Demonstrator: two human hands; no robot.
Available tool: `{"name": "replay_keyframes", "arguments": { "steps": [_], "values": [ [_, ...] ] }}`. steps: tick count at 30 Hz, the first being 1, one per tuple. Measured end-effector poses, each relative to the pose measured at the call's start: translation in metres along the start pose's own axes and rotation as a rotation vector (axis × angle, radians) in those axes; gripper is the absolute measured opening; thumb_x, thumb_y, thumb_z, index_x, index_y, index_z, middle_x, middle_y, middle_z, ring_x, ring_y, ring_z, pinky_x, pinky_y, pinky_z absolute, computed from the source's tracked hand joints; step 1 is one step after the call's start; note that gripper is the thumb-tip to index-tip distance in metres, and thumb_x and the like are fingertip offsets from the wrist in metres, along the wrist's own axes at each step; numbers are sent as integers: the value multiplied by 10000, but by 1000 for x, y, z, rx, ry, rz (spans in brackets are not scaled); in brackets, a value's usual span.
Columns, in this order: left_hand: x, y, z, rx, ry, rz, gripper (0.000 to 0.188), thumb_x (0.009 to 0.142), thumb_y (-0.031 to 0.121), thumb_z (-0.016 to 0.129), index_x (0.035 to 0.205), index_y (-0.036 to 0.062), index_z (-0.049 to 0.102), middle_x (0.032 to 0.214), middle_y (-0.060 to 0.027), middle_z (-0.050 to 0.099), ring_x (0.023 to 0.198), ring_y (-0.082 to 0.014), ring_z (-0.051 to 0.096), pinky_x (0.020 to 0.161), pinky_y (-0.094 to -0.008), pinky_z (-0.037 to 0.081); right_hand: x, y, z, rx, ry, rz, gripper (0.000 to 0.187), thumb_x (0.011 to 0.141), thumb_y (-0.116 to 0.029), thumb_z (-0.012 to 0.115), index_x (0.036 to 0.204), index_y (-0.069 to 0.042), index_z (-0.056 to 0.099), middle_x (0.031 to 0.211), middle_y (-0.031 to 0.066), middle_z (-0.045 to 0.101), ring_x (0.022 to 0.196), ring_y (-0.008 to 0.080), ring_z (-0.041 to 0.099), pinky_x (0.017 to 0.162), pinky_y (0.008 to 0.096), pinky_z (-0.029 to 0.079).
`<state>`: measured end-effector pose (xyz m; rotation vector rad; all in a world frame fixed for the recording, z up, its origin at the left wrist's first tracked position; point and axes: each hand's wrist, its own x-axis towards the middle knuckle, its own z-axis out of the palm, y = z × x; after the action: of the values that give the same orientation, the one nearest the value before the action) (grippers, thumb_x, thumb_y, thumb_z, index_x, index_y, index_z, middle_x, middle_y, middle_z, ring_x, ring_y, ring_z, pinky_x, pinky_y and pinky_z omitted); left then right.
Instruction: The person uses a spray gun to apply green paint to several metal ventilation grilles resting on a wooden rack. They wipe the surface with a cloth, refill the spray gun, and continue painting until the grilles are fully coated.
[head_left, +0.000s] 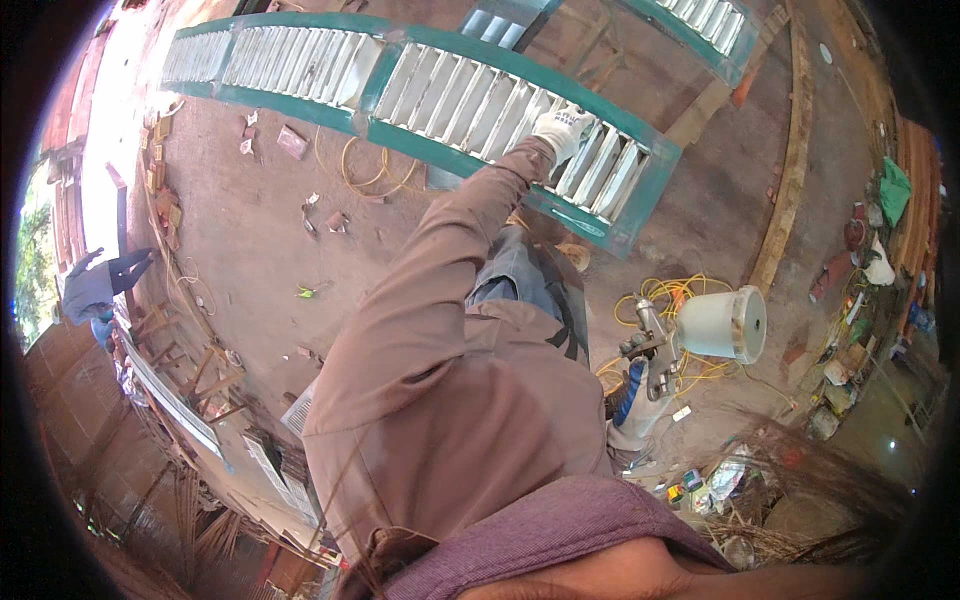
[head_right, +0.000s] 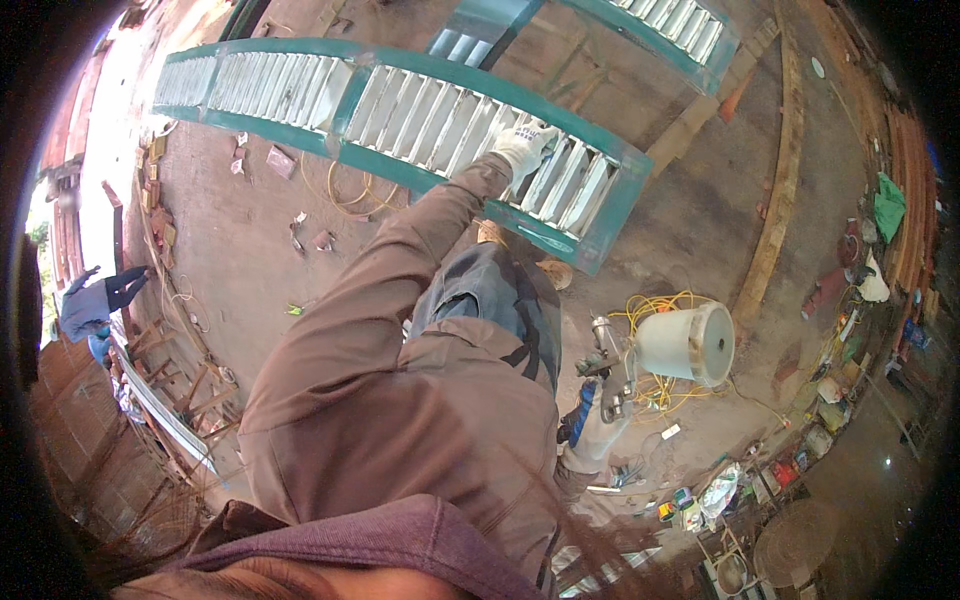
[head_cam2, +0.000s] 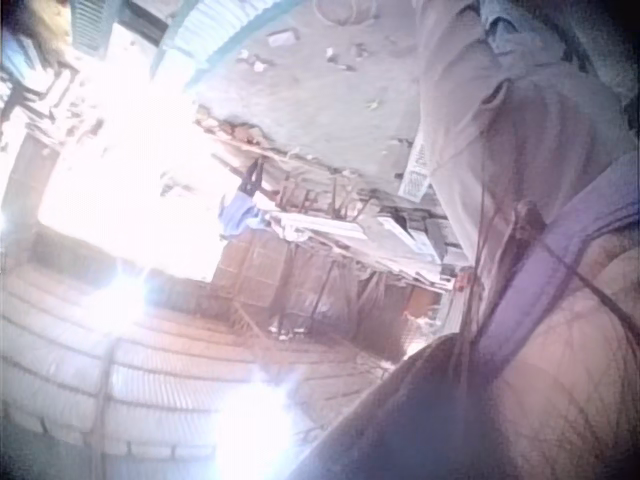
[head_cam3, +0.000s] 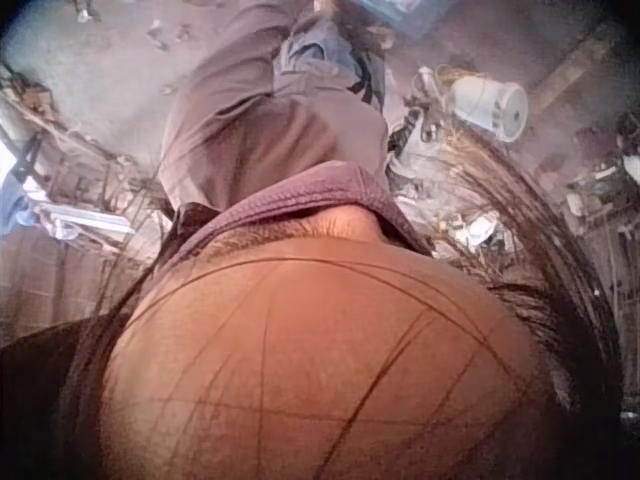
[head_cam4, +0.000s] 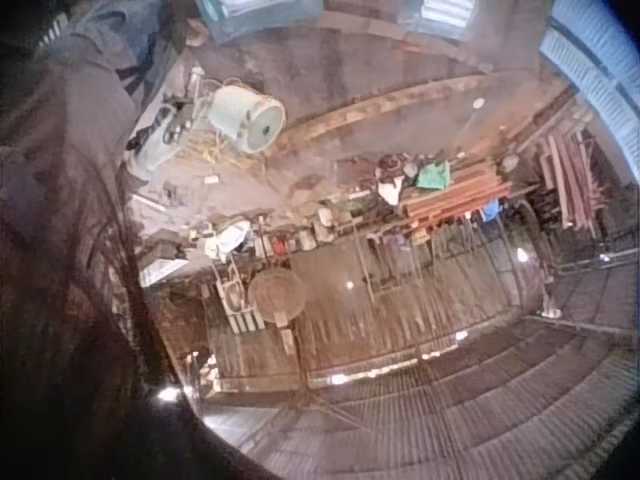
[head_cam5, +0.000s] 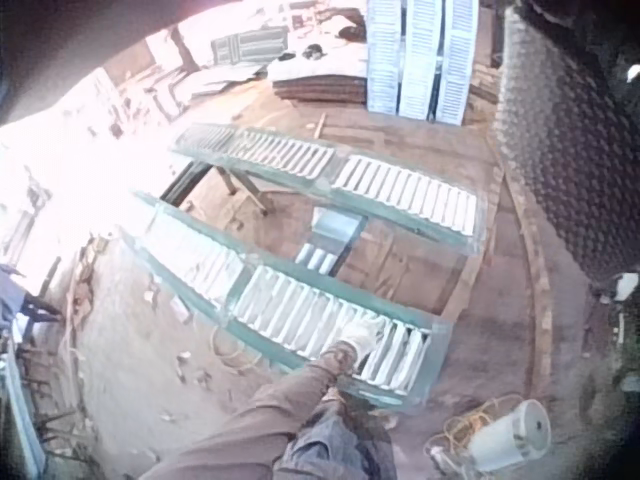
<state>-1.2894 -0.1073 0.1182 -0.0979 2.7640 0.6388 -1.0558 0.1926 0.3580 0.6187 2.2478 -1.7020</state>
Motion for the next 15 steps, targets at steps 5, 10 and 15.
{"name": "replay_keyframes", "arguments": {
  "steps": [5,10,15],
  "values": [
    [4,-20,7,5,-26,169,274,839,138,580,1111,161,592,1146,-96,615,1072,-270,615,785,-418,507,-5,15,9,-138,28,-82,314,889,-203,702,1082,19,593,944,86,626,860,203,585,752,357,472],
    [-2,-11,29,-337,270,-151,389,839,340,614,1153,128,524,1022,-160,676,955,-347,647,790,-472,497,-16,22,16,-132,84,-40,394,880,-215,714,1154,29,570,1048,121,622,946,220,582,831,361,465],
    [0,12,39,-497,360,-294,433,853,483,570,1137,156,587,1034,-184,675,941,-385,645,806,-497,493,-20,26,16,-284,94,-178,361,929,-199,639,1204,21,559,1021,103,657,867,181,620,750,312,523]
  ]
}}
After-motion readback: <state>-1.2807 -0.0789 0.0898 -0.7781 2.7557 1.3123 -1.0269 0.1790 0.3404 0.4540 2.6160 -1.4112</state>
